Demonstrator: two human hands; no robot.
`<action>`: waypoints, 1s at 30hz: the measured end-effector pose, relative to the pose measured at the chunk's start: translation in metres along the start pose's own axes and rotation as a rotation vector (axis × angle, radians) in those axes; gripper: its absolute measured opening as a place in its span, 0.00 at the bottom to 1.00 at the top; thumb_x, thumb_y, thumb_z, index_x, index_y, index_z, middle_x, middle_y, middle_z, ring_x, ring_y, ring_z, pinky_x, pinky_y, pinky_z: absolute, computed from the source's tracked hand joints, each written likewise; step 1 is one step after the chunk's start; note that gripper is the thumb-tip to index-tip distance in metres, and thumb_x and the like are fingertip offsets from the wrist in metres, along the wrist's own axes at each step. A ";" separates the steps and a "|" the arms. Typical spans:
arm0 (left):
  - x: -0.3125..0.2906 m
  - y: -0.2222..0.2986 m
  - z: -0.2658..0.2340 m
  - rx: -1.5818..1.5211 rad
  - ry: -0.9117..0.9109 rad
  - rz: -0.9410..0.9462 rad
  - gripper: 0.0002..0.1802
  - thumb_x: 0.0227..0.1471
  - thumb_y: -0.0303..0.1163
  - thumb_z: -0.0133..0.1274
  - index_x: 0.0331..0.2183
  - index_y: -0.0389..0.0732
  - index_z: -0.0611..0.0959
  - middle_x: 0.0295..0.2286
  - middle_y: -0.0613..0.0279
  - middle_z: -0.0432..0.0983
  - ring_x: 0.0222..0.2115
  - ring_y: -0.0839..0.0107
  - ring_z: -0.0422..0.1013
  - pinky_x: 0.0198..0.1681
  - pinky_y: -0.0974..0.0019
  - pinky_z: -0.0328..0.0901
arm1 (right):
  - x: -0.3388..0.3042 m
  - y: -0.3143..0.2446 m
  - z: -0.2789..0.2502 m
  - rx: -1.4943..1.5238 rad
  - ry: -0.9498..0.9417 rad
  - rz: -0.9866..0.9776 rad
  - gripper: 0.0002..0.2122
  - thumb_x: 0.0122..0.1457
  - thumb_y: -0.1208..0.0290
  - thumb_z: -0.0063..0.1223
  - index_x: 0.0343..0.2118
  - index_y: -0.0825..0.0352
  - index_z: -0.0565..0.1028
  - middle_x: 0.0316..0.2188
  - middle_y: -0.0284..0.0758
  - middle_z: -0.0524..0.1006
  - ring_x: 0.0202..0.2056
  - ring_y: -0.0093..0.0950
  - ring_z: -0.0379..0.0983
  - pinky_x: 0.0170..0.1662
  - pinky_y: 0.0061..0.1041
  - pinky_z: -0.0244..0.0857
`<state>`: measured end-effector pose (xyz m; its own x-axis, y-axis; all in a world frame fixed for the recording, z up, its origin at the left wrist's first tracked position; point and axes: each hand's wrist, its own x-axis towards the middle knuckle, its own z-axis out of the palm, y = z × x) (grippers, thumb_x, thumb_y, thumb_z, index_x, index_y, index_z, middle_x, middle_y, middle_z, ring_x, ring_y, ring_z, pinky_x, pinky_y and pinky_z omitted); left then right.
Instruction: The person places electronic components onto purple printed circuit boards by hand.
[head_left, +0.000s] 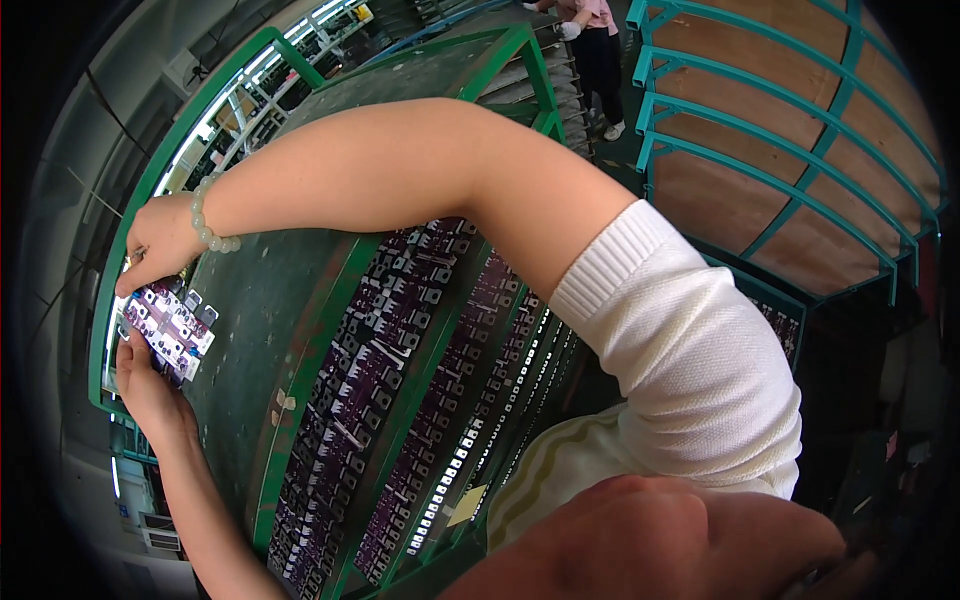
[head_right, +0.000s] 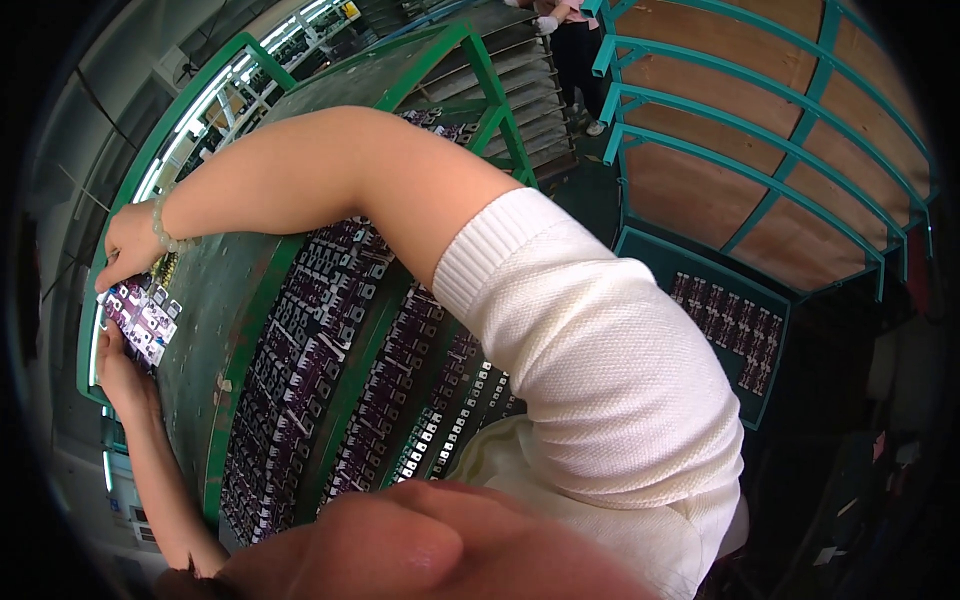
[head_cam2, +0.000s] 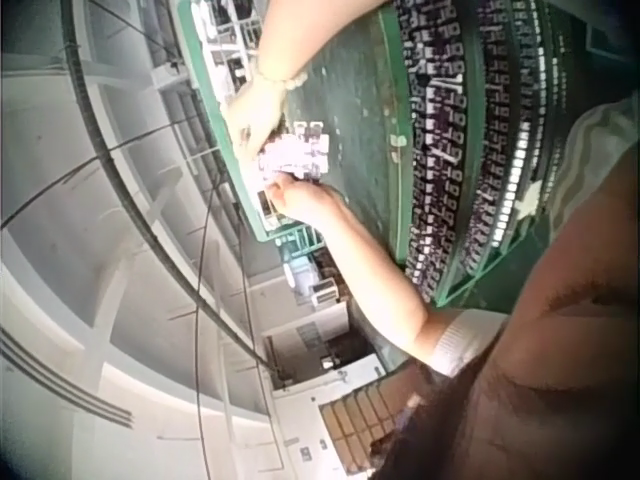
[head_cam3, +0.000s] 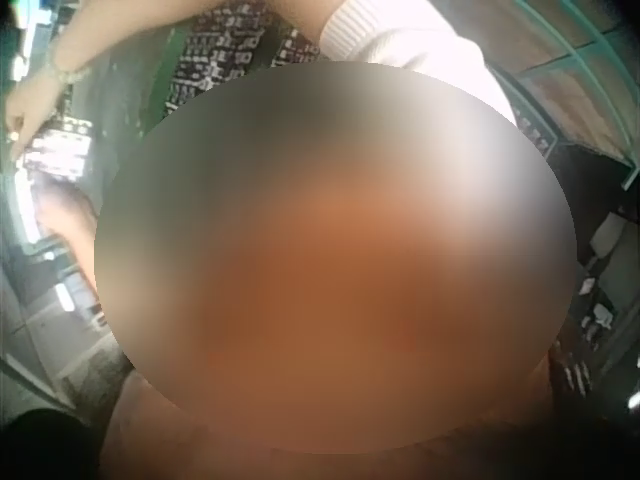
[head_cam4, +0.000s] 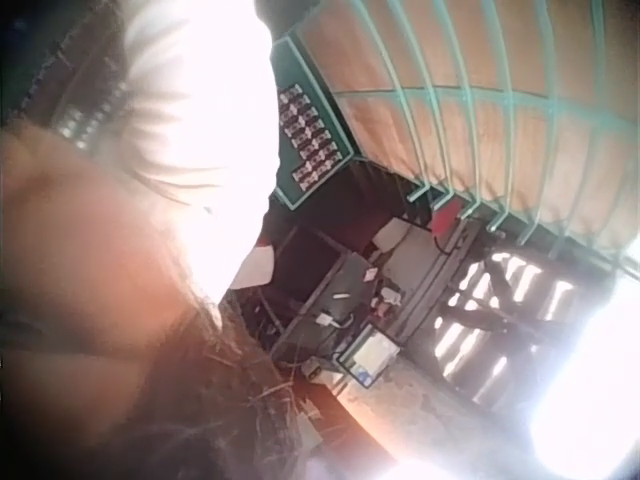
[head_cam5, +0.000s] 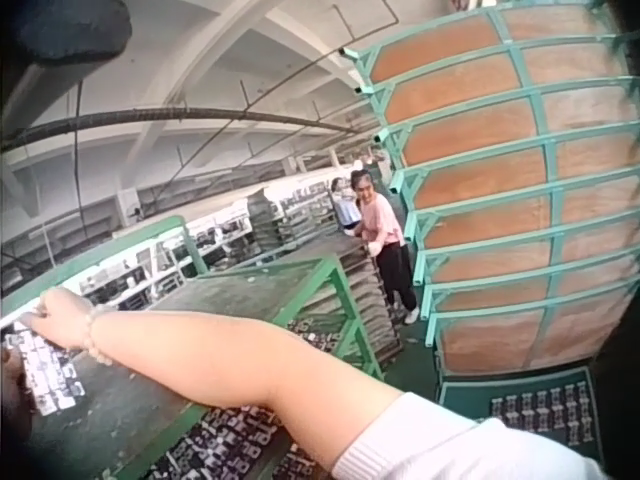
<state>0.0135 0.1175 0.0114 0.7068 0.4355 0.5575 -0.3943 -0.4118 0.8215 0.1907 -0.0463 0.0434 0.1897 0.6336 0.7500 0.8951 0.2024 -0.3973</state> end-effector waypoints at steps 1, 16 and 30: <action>-0.002 0.000 0.004 0.020 -0.003 0.011 0.13 0.71 0.34 0.44 0.45 0.35 0.79 0.38 0.62 0.80 0.36 0.77 0.75 0.43 0.69 0.69 | -0.003 -0.001 0.000 -0.007 0.016 -0.014 0.33 0.52 0.31 0.56 0.34 0.64 0.86 0.33 0.39 0.85 0.38 0.36 0.82 0.44 0.29 0.73; -0.012 -0.005 0.007 0.080 -0.015 -0.062 0.14 0.71 0.34 0.43 0.48 0.36 0.77 0.41 0.62 0.80 0.38 0.77 0.76 0.43 0.68 0.71 | -0.030 -0.018 -0.001 -0.239 -0.070 0.058 0.32 0.57 0.32 0.47 0.37 0.61 0.86 0.34 0.41 0.84 0.40 0.41 0.81 0.43 0.39 0.73; -0.017 0.004 0.010 0.052 -0.020 -0.090 0.13 0.70 0.36 0.45 0.43 0.38 0.78 0.38 0.65 0.79 0.36 0.77 0.75 0.42 0.68 0.69 | -0.027 -0.019 -0.001 -0.258 -0.080 0.022 0.34 0.58 0.31 0.43 0.36 0.64 0.85 0.32 0.42 0.84 0.39 0.41 0.82 0.40 0.41 0.74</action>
<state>0.0055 0.1008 0.0037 0.7500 0.4565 0.4786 -0.2981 -0.4126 0.8607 0.1685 -0.0683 0.0310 0.1867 0.6948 0.6946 0.9663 -0.0023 -0.2574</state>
